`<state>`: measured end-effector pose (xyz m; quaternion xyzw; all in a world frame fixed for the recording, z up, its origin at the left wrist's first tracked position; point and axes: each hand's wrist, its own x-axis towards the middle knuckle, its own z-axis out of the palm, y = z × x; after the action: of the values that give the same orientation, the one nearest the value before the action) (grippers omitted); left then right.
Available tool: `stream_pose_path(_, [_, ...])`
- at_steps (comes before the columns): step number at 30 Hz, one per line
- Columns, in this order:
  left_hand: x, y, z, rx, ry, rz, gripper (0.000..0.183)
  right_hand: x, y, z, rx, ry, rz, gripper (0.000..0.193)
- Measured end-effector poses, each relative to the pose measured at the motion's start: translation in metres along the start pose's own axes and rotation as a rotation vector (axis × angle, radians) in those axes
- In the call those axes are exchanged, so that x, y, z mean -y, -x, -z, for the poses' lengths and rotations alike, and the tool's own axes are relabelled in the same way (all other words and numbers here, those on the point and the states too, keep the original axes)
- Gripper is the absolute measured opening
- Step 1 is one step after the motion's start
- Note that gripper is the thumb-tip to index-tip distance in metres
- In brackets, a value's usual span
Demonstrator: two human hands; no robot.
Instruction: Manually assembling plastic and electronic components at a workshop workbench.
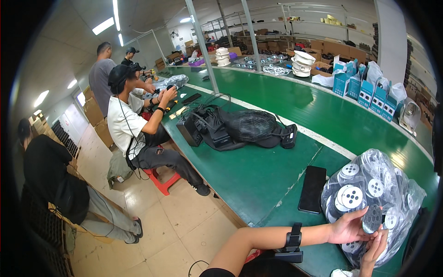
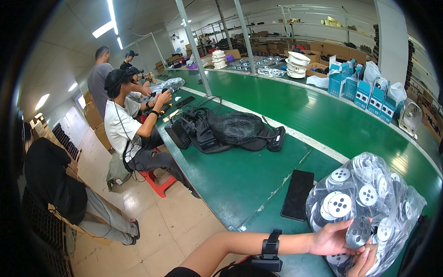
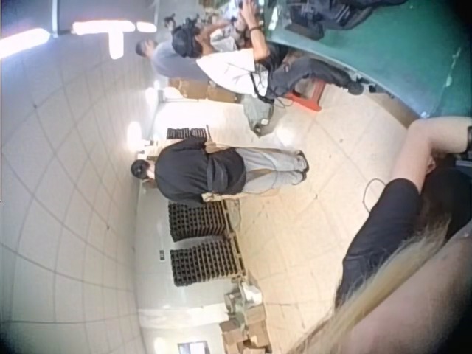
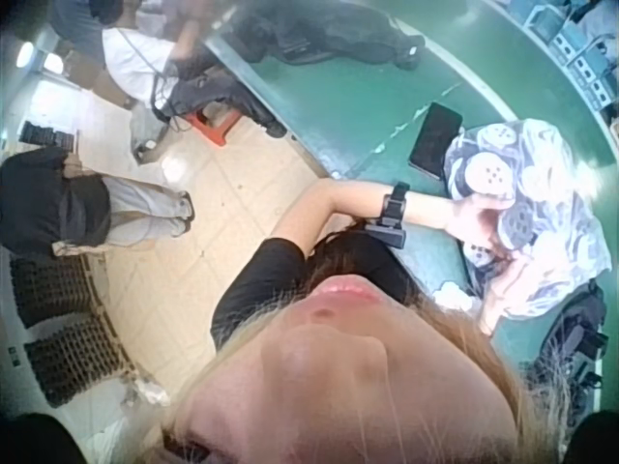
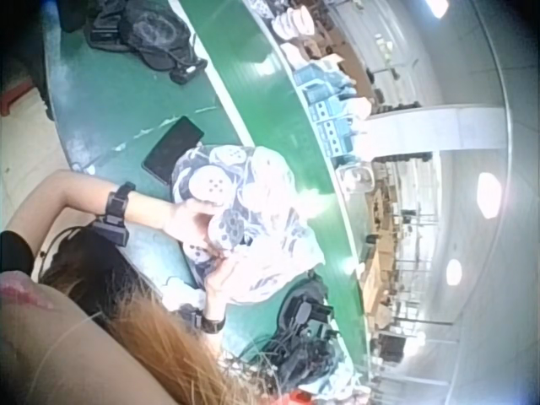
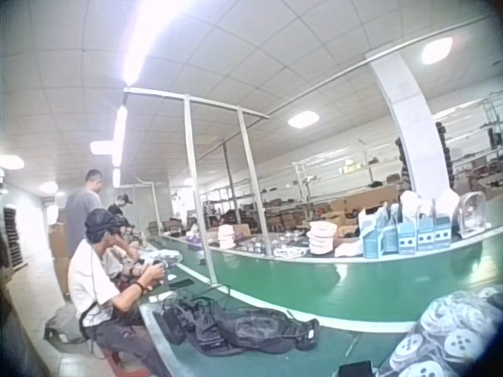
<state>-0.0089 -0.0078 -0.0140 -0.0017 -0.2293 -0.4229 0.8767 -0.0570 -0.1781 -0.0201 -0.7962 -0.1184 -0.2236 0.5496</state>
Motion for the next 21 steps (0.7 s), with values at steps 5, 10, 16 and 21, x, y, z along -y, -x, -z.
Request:
stream_pose_path(5, [0.000,0.000,0.000,-0.003,0.025,0.005,0.057,-0.002,0.000,0.000,0.000,0.015,0.024,0.026])
stream_pose_path(10, [-0.001,0.000,-0.001,-0.002,0.027,0.011,0.056,-0.008,-0.001,0.003,0.004,0.057,0.050,0.028])
stream_pose_path(16, [-0.001,0.000,0.000,0.005,0.015,0.009,0.056,-0.010,-0.001,0.006,0.011,0.090,0.063,0.029])
stream_pose_path(21, [-0.001,0.000,0.002,0.015,-0.005,0.013,0.056,-0.007,0.001,0.001,-0.020,0.136,0.075,0.029])
